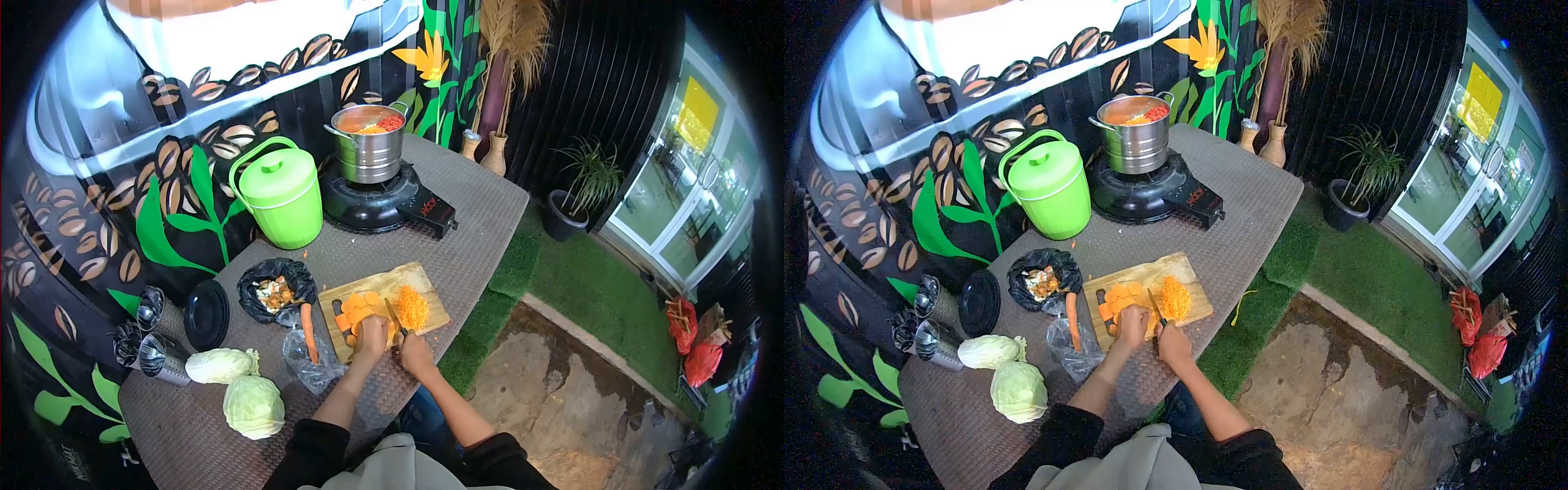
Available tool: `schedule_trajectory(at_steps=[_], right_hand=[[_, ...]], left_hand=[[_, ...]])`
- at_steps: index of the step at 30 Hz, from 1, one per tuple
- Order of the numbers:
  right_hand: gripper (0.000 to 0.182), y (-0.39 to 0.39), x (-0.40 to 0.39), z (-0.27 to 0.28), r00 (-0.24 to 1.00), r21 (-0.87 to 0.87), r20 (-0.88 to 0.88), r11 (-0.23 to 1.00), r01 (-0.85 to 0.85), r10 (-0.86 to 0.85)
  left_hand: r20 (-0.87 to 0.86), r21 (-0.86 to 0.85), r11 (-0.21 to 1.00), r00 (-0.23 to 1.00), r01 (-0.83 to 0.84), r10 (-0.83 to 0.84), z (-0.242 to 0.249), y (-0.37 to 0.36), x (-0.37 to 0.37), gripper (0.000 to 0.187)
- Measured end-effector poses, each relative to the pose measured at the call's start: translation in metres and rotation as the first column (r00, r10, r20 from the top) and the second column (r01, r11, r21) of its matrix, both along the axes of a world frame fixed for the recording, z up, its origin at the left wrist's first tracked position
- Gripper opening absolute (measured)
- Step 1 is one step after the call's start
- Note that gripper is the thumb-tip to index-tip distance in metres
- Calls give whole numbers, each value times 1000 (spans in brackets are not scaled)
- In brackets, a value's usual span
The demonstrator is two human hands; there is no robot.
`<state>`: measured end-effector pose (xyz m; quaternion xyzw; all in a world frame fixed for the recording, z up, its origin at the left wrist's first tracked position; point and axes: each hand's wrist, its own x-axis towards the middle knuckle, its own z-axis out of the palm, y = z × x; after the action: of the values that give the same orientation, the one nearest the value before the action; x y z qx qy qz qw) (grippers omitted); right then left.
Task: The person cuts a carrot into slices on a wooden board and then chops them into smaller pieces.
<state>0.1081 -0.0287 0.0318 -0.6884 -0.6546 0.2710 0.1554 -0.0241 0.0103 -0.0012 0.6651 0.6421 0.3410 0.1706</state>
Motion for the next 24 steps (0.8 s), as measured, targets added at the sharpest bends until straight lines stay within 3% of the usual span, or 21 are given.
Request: schedule_trajectory(at_steps=[2, 4, 5, 7, 11, 14, 16, 19, 21, 24], right_hand=[[44, 2, 2, 1, 999, 32, -7, 998, -52, 52], [44, -8, -2, 9, 999, 22, 5, 999, -40, 40], [44, -11, -6, 7, 999, 22, 7, 999, -40, 40], [45, -17, -18, 0, 996, -14, 17, 996, 86, -85], [45, -1, -8, -4, 1000, 57, -14, 998, 15, -14], [44, 4, 0, 1, 999, 19, 2, 999, -42, 42], [44, -2, -1, 5, 997, 0, 12, 998, -70, 70], [44, -15, -10, 5, 999, 57, 39, 998, 5, -8], [44, -12, -13, 4, 999, -43, 23, 998, 42, -41], [44, -2, -4, 4, 999, -37, 22, 999, -29, 30]], left_hand=[[-10, 50, 999, 1000, 19, -19, -2, 1, -1, 9], [164, 23, 1000, 986, -15, 11, -6, 3, -2, 13], [166, 23, 1000, 986, -15, 11, -9, 3, 0, 13], [272, -43, 995, 958, -85, 93, 17, -3, 7, 25], [251, -75, 996, 966, -40, 58, 25, -8, 4, 31], [202, 16, 1000, 979, 17, -20, 16, -5, 4, 27], [68, -12, 999, 997, 38, -37, 19, -7, 5, 26], [162, -37, 998, 986, 48, -42, 19, -9, 5, 22], [139, -20, 999, 990, 30, -27, 17, -8, 5, 21], [179, 14, 1000, 983, 27, -29, 11, -9, 3, 19]])
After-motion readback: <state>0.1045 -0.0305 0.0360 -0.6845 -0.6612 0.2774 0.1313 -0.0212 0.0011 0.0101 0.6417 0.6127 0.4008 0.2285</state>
